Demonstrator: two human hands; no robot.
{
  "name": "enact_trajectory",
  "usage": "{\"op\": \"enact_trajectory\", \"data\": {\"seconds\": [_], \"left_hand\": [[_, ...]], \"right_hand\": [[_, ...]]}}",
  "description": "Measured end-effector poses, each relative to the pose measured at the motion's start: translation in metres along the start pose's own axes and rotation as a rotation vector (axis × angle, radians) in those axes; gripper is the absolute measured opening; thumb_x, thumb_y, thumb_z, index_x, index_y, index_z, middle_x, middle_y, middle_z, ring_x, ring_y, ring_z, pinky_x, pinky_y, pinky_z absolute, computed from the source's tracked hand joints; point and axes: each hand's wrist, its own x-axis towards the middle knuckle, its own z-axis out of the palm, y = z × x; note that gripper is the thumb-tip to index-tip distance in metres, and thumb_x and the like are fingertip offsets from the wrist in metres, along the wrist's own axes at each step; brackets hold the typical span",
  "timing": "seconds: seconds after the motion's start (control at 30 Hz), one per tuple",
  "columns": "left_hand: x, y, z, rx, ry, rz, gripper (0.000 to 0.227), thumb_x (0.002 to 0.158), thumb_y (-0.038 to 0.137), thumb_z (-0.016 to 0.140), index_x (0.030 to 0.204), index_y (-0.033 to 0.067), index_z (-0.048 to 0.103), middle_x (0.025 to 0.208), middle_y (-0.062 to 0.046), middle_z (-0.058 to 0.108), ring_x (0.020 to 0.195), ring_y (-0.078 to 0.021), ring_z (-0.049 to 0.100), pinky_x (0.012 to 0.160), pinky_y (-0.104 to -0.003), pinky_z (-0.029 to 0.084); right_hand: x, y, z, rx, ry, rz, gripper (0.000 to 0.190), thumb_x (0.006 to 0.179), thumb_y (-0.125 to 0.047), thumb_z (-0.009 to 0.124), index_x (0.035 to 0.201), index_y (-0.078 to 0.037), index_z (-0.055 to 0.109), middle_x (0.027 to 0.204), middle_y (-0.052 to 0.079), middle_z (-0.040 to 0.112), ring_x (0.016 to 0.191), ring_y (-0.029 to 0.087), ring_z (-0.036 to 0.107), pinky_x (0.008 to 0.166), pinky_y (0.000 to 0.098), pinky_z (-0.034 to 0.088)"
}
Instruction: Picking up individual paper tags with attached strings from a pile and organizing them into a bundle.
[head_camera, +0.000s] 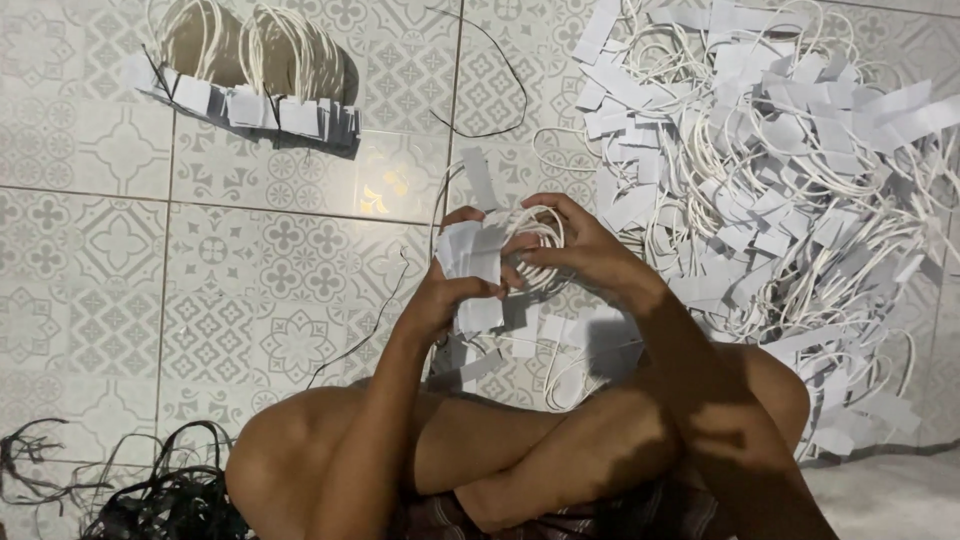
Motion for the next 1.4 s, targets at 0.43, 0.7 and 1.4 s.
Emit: {"op": "enact_trajectory", "data": {"seconds": [0.43, 0.7, 1.4], "left_hand": [[0.007, 0.007, -0.019, -0.012, 0.236, 0.132, 0.075, 0.077, -0.007, 0.062, 0.139, 0.0218, 0.031, 0.127, -0.031, 0.064, 0.075, -0.0236, 0.069, 0.061, -0.031, 0.053], [0.010, 0.000, -0.020, -0.008, 0.299, 0.215, 0.066, 0.086, 0.000, 0.061, 0.141, 0.0208, 0.031, 0.119, -0.031, 0.068, 0.070, -0.0236, 0.065, 0.059, -0.031, 0.049], [0.010, -0.025, -0.017, 0.680, 0.305, 0.208, 0.098, 0.068, 0.019, 0.098, 0.141, 0.0261, 0.032, 0.141, -0.013, 0.063, 0.119, -0.0173, 0.061, 0.102, -0.034, 0.047]], "right_hand": [[0.020, 0.027, -0.036, -0.391, 0.038, 0.087, 0.026, 0.095, -0.029, 0.069, 0.107, -0.007, 0.072, 0.099, 0.014, 0.073, 0.082, 0.020, 0.070, 0.070, 0.0345, 0.054], [0.050, 0.126, -0.060, -1.487, -0.189, 0.075, 0.023, 0.069, -0.013, 0.088, 0.081, -0.014, 0.068, 0.077, 0.007, 0.068, 0.078, 0.032, 0.069, 0.070, 0.0431, 0.050], [0.016, 0.005, -0.028, 0.285, 0.500, -0.116, 0.018, 0.094, -0.015, 0.075, 0.103, -0.005, 0.064, 0.096, 0.010, 0.071, 0.095, 0.022, 0.077, 0.073, 0.0254, 0.066]]}}
